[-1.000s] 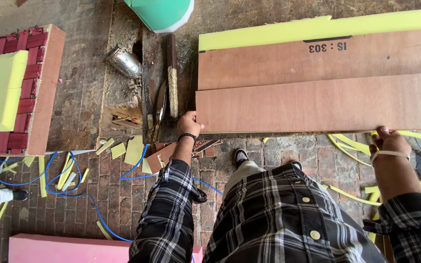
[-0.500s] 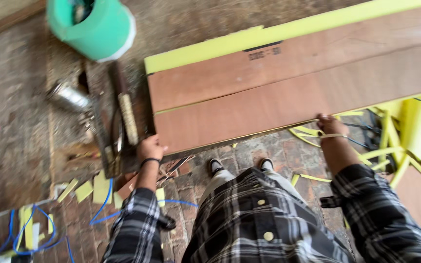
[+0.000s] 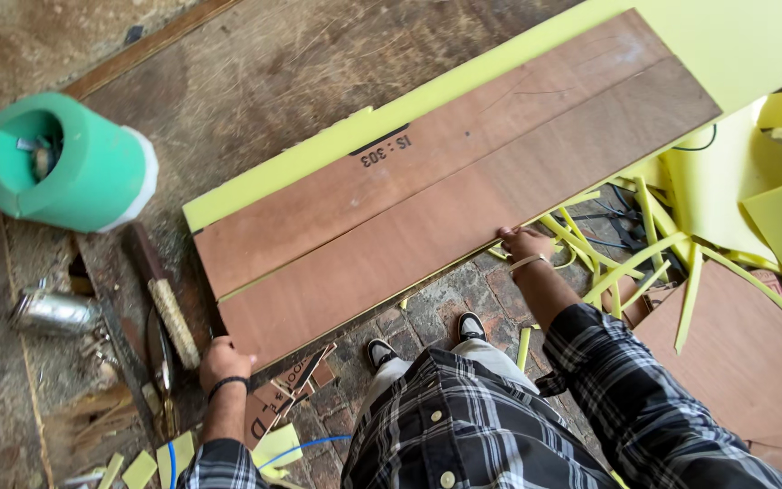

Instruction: The person uses a spray gun to apply adhesive to a plywood board, then places a yellow foam sheet on top. They use a straightedge and a knife to cut the foam along the board's edge, trim the excess, and remove the cut pieces. The person repeats the process with another foam sheet and board.

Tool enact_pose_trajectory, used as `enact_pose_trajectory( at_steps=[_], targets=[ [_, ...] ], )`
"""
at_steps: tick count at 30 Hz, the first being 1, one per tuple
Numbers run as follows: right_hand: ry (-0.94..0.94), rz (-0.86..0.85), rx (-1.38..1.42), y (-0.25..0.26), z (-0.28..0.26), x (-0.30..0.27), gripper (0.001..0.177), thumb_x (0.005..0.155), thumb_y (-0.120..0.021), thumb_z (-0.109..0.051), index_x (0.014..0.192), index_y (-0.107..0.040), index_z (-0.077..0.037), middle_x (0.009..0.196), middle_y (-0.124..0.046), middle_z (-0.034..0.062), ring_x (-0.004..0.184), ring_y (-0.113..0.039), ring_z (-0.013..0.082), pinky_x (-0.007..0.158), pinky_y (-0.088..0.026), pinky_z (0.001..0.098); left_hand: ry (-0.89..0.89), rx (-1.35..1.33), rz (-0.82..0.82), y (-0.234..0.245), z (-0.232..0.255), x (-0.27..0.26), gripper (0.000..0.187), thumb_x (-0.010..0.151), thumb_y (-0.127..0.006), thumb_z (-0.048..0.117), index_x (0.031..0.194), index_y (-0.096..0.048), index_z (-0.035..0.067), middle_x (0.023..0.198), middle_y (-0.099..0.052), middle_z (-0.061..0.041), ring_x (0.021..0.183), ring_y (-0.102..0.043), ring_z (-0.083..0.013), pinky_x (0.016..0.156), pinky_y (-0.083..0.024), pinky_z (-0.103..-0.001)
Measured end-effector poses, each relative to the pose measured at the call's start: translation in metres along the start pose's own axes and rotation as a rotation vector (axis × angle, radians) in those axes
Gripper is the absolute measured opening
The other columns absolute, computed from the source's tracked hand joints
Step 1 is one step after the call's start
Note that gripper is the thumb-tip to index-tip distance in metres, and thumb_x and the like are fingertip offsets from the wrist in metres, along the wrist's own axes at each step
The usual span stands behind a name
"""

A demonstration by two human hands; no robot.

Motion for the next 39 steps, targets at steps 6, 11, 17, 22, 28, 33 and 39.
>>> enact_pose_trajectory(
  at_steps=[6,11,17,22,28,33,39],
  targets=[
    [-0.016,0.016,-0.172,-0.007,0.003,0.006,0.024,0.087,-0.085,-0.017,0.100,-0.073,-0.002,0.083,-0.074,0.0062,0.071,-0.067,0.0142,0.055,-0.045,0.0295,-0.398,0.149,0.203,0.016,0.110,-0.065,0.071,0.079,-0.082,0.009,0.143,-0.053,0.015,0.152,-0.046,-0.018,0.133,-0.051,-0.0383,0.107,-0.048,-0.048],
    [0.018,-0.010,-0.208,0.003,0.011,0.005,0.025,0.084,-0.087,-0.022,0.088,-0.076,-0.001,0.071,-0.069,0.0055,0.056,-0.054,0.0155,0.050,-0.042,0.0319,-0.935,-0.158,0.010,-0.024,0.275,-0.135,0.059,0.075,-0.082,0.011,0.131,-0.060,0.010,0.141,-0.055,-0.014,0.133,-0.052,-0.0334,0.113,-0.042,-0.041],
    [0.030,-0.130,-0.191,0.001,0.024,0.024,0.026,0.078,-0.090,-0.020,0.082,-0.076,0.001,0.071,-0.073,0.0066,0.059,-0.062,0.0124,0.056,-0.050,0.0309,-1.117,-0.116,-0.113,-0.057,0.422,-0.179,0.060,0.079,-0.080,0.015,0.135,-0.058,0.009,0.146,-0.051,-0.016,0.137,-0.047,-0.0345,0.114,-0.039,-0.043],
    [0.140,-0.201,-0.469,0.021,0.004,0.021,0.021,0.081,-0.084,-0.025,0.084,-0.080,-0.004,0.075,-0.076,0.0090,0.066,-0.069,0.0162,0.064,-0.055,0.0317,-1.177,-0.069,-0.178,-0.079,0.479,-0.185,0.059,0.079,-0.079,0.016,0.135,-0.058,0.011,0.152,-0.048,-0.015,0.141,-0.043,-0.0327,0.117,-0.036,-0.041],
    [-0.068,-0.475,-0.778,0.075,-0.062,0.023,0.037,0.090,-0.078,-0.046,0.091,-0.081,-0.009,0.083,-0.079,0.0039,0.070,-0.072,0.0135,0.066,-0.057,0.0292,-1.183,-0.017,-0.203,-0.094,0.541,-0.184,0.065,0.080,-0.084,0.029,0.136,-0.056,0.012,0.157,-0.038,-0.019,0.146,-0.035,-0.0368,0.117,-0.033,-0.045],
    [0.014,-0.153,-0.374,0.163,-0.137,0.094,0.028,0.093,-0.072,-0.025,0.117,-0.077,-0.011,0.096,-0.080,0.0087,0.076,-0.070,0.0152,0.071,-0.058,0.0328,-1.172,0.019,-0.099,-0.098,0.597,-0.202,0.097,0.065,-0.093,0.045,0.144,-0.047,0.014,0.159,-0.030,-0.022,0.150,-0.026,-0.0392,0.124,-0.022,-0.052],
    [0.483,-0.028,-0.428,0.235,-0.258,0.248,0.024,0.095,-0.070,-0.017,0.116,-0.077,-0.007,0.107,-0.079,0.0089,0.097,-0.073,0.0182,0.087,-0.056,0.0324,-0.991,0.188,-0.136,-0.110,0.670,-0.237,0.138,0.049,-0.096,0.063,0.158,-0.022,0.018,0.165,-0.013,-0.024,0.155,-0.009,-0.0393,0.123,-0.008,-0.065]
  ],
)
Point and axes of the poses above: each hand's wrist, its own x-axis towards the middle knuckle, its own y-axis out of the back of the hand, z = x × y, the point moved 1 cm from there along x, towards the middle knuckle
